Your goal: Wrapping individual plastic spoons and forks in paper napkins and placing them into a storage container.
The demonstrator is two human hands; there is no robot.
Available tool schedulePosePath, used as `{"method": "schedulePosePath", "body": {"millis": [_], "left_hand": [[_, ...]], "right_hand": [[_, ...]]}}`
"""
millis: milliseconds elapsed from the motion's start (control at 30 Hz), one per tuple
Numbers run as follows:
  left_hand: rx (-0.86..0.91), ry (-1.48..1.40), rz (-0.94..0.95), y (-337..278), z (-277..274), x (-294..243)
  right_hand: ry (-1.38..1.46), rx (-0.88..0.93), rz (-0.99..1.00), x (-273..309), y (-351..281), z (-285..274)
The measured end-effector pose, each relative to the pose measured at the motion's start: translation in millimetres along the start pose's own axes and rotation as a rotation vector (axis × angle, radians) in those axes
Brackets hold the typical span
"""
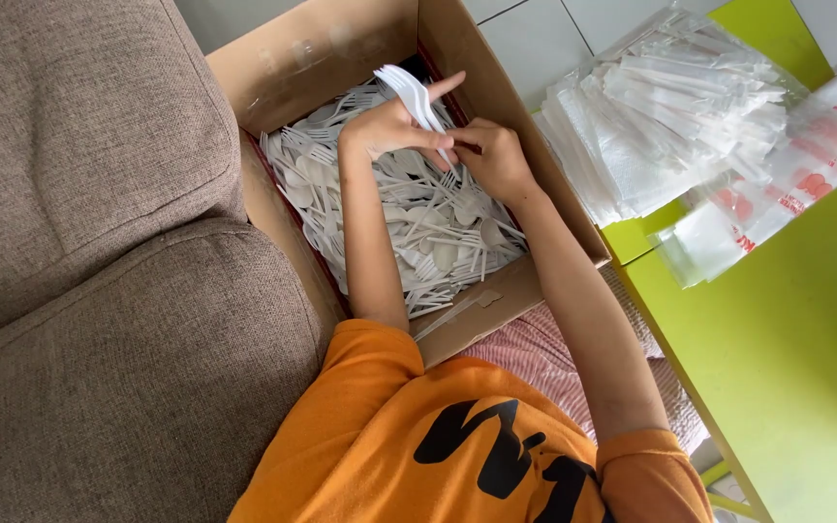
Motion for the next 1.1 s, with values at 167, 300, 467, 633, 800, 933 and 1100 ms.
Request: {"method": "schedulePosePath", "body": {"millis": [167,300,467,633,800,933,1100], "left_hand": [[-0.099,-0.056,0.04,1,-15,3],[-0.215,-0.052,0.061,6,-20,-2],[-0.324,-0.037,0.062,5,-19,-14],[-0.275,-0.064,0.044,10,-17,-7],[-0.343,0.067,-0.021,5,-35,12],[-0.338,-0.125,0.316,3,-62,15],[-0.27,-0.239,0.449,-19,-37,-40]], "right_hand": [[0.024,0.048,-0.031,7,-3,5],[0.157,0.121,0.184,30,-8,5],[0.192,0.099,0.207,12,-6,9],[0.18,0.034,0.257,8,-6,-1],[0.214,0.047,0.266,3,-7,2],[0.312,0.041,0.209,10,-4,2],[0.392,0.185,0.31,7,-10,19]]}}
Point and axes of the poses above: each hand's wrist, its own y-axis towards the middle knuckle, its own z-axis out of the palm, x = y × z, the point moved 10 cm from there along y, towards the middle knuckle, and after that the axes turned 7 degrees about -x, right-handed, at the moved point
